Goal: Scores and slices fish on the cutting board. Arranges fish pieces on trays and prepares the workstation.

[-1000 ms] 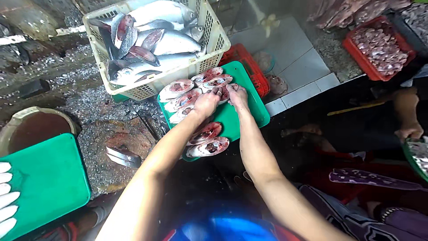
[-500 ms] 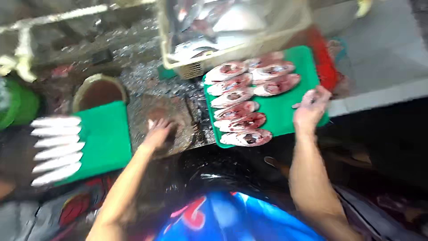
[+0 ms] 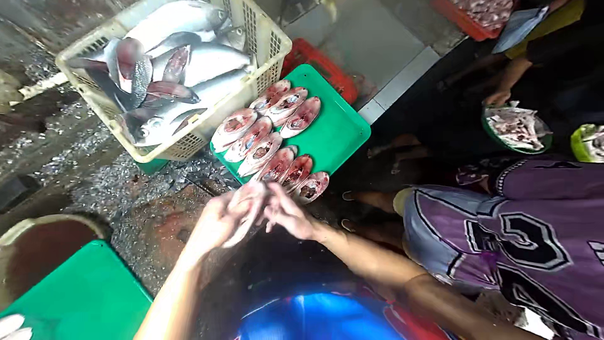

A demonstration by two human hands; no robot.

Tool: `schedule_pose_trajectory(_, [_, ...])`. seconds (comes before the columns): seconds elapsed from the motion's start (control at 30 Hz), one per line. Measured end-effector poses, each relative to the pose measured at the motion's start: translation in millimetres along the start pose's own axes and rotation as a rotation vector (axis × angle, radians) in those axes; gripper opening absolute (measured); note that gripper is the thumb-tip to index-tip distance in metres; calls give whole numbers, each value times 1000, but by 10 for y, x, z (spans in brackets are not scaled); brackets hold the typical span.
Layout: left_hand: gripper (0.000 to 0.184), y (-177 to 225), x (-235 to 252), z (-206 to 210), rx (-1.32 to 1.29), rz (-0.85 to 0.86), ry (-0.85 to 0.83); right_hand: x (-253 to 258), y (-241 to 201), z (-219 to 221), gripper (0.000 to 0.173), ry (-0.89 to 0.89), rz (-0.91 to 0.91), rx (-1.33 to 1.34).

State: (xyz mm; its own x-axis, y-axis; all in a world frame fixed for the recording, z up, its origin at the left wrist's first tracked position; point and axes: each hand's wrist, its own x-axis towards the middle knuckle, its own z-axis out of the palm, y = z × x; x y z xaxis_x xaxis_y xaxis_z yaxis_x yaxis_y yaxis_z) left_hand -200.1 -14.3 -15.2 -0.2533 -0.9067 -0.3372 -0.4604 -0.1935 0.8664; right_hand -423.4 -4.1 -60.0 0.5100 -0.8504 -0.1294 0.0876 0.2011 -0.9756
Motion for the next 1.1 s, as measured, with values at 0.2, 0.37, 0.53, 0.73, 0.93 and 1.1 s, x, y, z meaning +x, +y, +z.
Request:
schedule_pose_trajectory(0.2, [56,1195,1423,801,336,311,-208,-44,-321,-939,35,698,-138,247])
schedule_pose_trajectory(0.37, [53,1437,1668,753,253,302,1,514,-160,-1977,41,876,-119,18])
schedule_pose_trajectory(0.53, [46,751,1228,475,-33,122,144,909,-113,-1946,75,674,521,-734])
schedule_pose_trajectory(0.73, [34,-280,434,418,-373,-175,426,1028,99,-1750,60,725,445,-365])
schedule_pose_trajectory(0.93, [28,-614,-26,278,-488,-201,674,774,-52,-1781,68,570,457,-719])
schedule_pose_trajectory(1.1, [25,-847,-460,-74,-404,-136,908,508,-448,-1374,57,743,70,-932])
